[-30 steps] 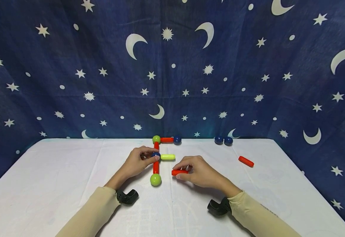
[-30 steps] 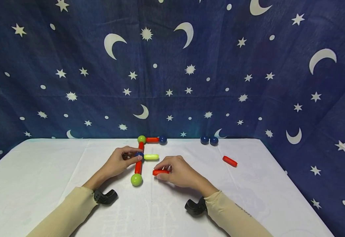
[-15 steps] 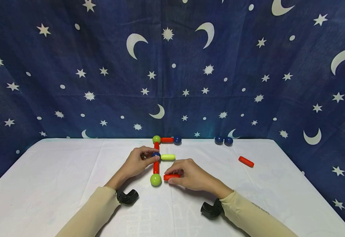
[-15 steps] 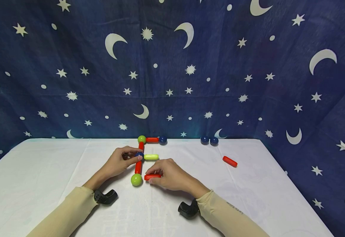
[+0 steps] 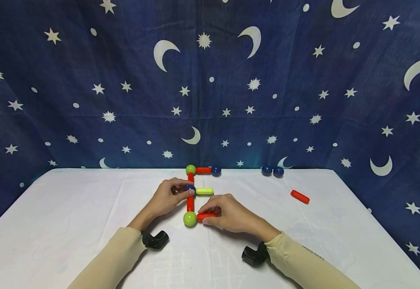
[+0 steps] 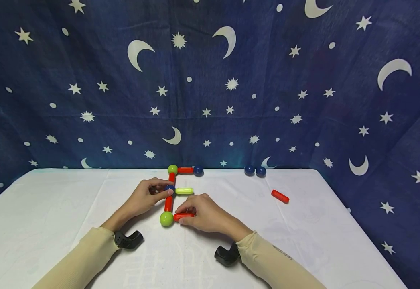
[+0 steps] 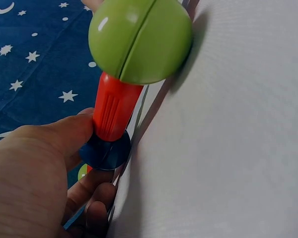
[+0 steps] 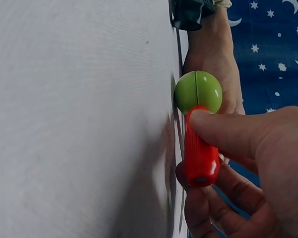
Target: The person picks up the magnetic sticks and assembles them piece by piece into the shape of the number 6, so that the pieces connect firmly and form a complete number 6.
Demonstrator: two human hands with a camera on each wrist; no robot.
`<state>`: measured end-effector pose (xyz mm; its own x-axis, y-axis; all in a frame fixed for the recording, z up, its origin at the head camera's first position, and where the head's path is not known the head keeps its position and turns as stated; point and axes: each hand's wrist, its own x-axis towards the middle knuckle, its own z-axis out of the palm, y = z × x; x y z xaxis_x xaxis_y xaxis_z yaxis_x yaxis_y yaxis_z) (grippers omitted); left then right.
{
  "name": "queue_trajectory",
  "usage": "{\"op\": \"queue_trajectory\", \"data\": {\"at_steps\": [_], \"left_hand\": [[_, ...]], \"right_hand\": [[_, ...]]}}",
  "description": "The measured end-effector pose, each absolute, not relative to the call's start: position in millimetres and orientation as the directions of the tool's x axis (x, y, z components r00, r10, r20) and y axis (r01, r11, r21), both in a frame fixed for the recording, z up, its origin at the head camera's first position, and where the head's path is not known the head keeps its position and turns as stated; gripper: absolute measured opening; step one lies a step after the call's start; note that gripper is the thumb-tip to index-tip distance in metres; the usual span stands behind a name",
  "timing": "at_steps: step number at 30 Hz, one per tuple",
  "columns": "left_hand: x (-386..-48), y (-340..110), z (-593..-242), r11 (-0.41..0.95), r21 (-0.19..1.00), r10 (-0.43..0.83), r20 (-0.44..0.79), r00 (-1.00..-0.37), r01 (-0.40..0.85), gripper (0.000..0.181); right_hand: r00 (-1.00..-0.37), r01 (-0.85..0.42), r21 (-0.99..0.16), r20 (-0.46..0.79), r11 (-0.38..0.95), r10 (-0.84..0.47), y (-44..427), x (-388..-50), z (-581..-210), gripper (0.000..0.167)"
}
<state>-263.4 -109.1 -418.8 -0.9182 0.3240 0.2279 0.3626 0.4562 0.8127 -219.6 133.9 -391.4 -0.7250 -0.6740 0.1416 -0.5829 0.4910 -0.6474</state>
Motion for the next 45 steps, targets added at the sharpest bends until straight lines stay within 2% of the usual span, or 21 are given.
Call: {"op": "queue_trajectory", "data": {"at_steps": [21, 31, 45], "left_hand": [[-264, -108, -418, 0.448, 0.819, 0.325, 0.225, -0.918, 0.359, 0.031], [-263, -108, -417, 0.445, 0.824, 0.321, 0.218, -0.922, 0.35, 0.03], [-264, -109, -421, 0.452, 0.817, 0.324, 0.224, -0.919, 0.358, 0.031]], "right_hand": [[-0.745, -0.577, -0.645, 0.164, 0.501, -0.647, 143, -224, -388, 0.023], [-0.81, -0.524, -0.666, 0.199, 0.53, -0.551, 162, -234, -377, 0.025], [-0.873, -0.482, -0.679, 0.32, 0.554, -0.368, 203, -261, -379, 0.024]]}}
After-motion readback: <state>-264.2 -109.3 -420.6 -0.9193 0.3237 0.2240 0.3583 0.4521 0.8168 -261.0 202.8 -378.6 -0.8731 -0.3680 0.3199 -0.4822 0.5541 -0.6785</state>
